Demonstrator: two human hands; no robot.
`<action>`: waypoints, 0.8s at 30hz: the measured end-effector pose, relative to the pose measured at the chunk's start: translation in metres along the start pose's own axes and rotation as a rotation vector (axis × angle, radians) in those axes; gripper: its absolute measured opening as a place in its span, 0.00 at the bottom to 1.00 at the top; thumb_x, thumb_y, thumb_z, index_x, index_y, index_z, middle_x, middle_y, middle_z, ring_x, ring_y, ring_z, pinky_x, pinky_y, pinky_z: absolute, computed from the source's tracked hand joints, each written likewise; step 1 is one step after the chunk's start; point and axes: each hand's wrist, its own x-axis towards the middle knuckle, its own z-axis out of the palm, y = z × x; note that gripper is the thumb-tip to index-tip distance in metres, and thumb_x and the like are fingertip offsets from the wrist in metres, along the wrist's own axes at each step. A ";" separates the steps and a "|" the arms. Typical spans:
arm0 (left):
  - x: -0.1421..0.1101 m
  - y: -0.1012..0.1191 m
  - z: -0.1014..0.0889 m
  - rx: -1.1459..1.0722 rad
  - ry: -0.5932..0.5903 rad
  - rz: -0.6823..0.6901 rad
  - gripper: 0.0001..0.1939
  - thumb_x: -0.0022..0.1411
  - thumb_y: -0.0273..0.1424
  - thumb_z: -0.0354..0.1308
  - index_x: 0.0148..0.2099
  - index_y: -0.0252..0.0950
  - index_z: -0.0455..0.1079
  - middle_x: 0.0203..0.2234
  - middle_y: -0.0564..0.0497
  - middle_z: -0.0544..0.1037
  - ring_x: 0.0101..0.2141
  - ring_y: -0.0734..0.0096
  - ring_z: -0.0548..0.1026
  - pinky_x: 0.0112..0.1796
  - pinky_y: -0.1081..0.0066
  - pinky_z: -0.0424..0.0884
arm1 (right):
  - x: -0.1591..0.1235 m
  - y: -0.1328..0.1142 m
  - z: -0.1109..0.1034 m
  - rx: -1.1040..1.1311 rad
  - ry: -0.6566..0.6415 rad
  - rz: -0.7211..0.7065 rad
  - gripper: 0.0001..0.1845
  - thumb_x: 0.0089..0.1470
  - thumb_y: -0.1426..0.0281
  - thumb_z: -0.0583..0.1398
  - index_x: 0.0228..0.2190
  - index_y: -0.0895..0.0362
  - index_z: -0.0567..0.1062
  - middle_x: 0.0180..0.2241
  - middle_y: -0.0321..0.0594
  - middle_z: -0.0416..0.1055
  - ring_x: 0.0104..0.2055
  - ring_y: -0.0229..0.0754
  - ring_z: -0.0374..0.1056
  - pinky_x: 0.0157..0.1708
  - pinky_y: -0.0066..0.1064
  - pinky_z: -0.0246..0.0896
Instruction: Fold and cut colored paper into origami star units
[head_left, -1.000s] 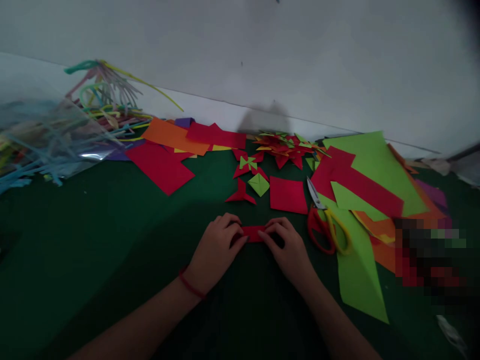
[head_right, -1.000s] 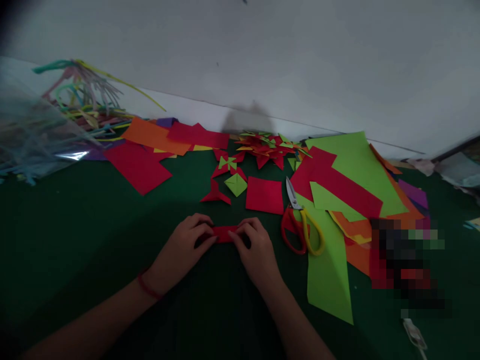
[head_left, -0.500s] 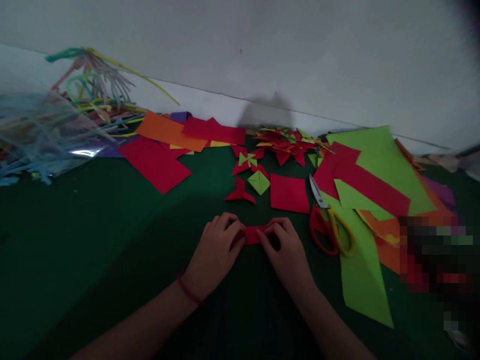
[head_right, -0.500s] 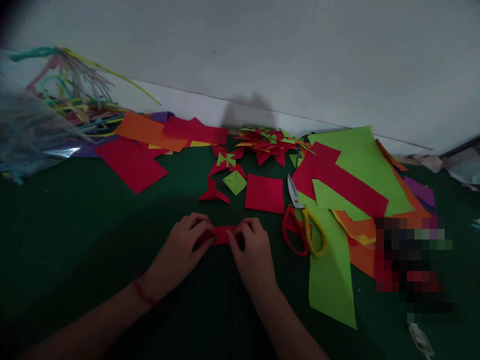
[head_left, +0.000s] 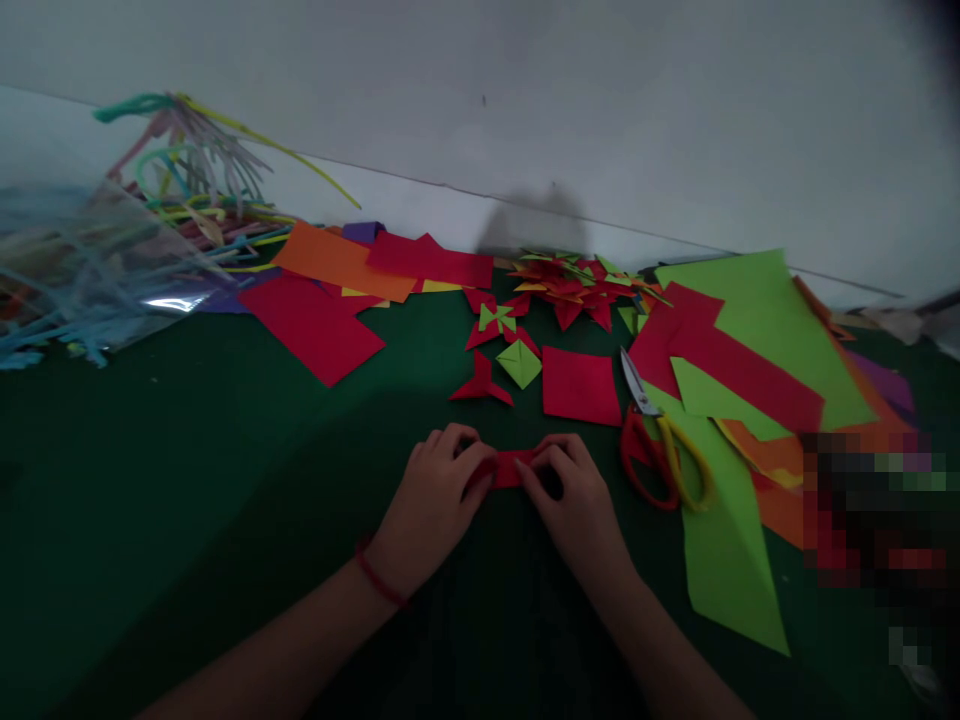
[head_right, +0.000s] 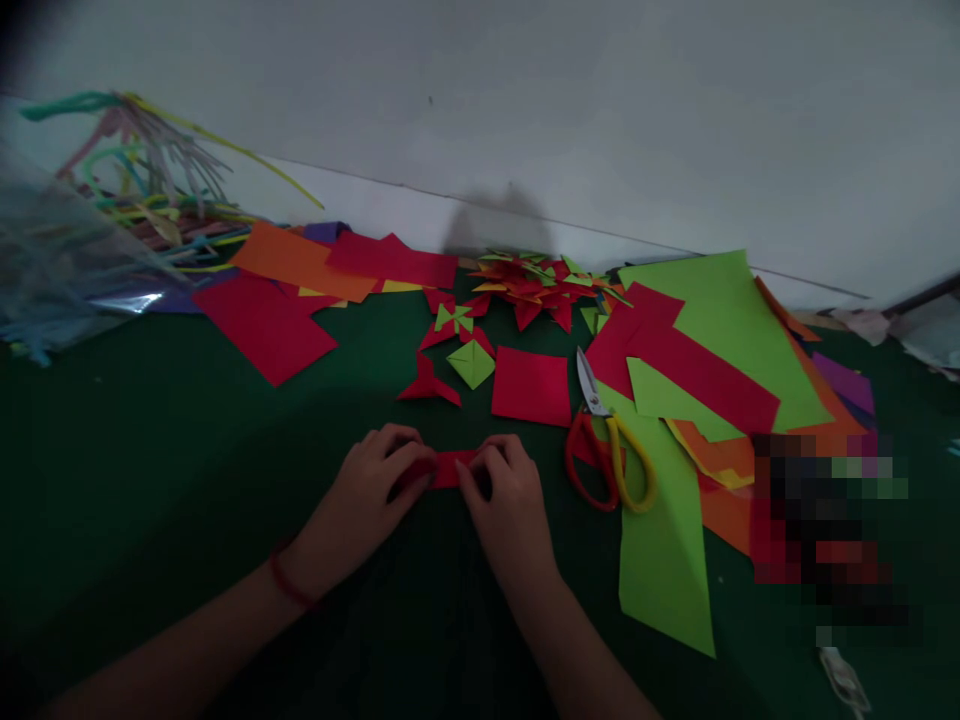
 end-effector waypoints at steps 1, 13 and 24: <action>0.000 0.000 0.000 0.000 0.003 0.000 0.09 0.59 0.25 0.49 0.42 0.39 0.64 0.41 0.49 0.65 0.39 0.65 0.65 0.38 0.63 0.64 | 0.000 0.000 0.000 -0.001 -0.003 0.002 0.06 0.52 0.70 0.56 0.24 0.56 0.66 0.35 0.40 0.62 0.36 0.42 0.62 0.36 0.35 0.58; -0.001 -0.001 0.003 0.004 0.005 -0.008 0.12 0.60 0.27 0.50 0.47 0.41 0.63 0.42 0.49 0.65 0.40 0.65 0.65 0.38 0.63 0.64 | -0.001 0.001 0.001 -0.053 0.015 -0.035 0.05 0.52 0.71 0.56 0.25 0.56 0.65 0.36 0.41 0.62 0.35 0.41 0.62 0.35 0.35 0.59; 0.001 0.005 0.002 0.124 -0.002 0.020 0.15 0.57 0.29 0.52 0.48 0.38 0.62 0.43 0.48 0.65 0.41 0.63 0.64 0.39 0.63 0.63 | -0.005 -0.016 0.005 -0.427 -0.004 -0.117 0.11 0.51 0.66 0.55 0.37 0.58 0.67 0.39 0.45 0.64 0.38 0.47 0.60 0.34 0.37 0.56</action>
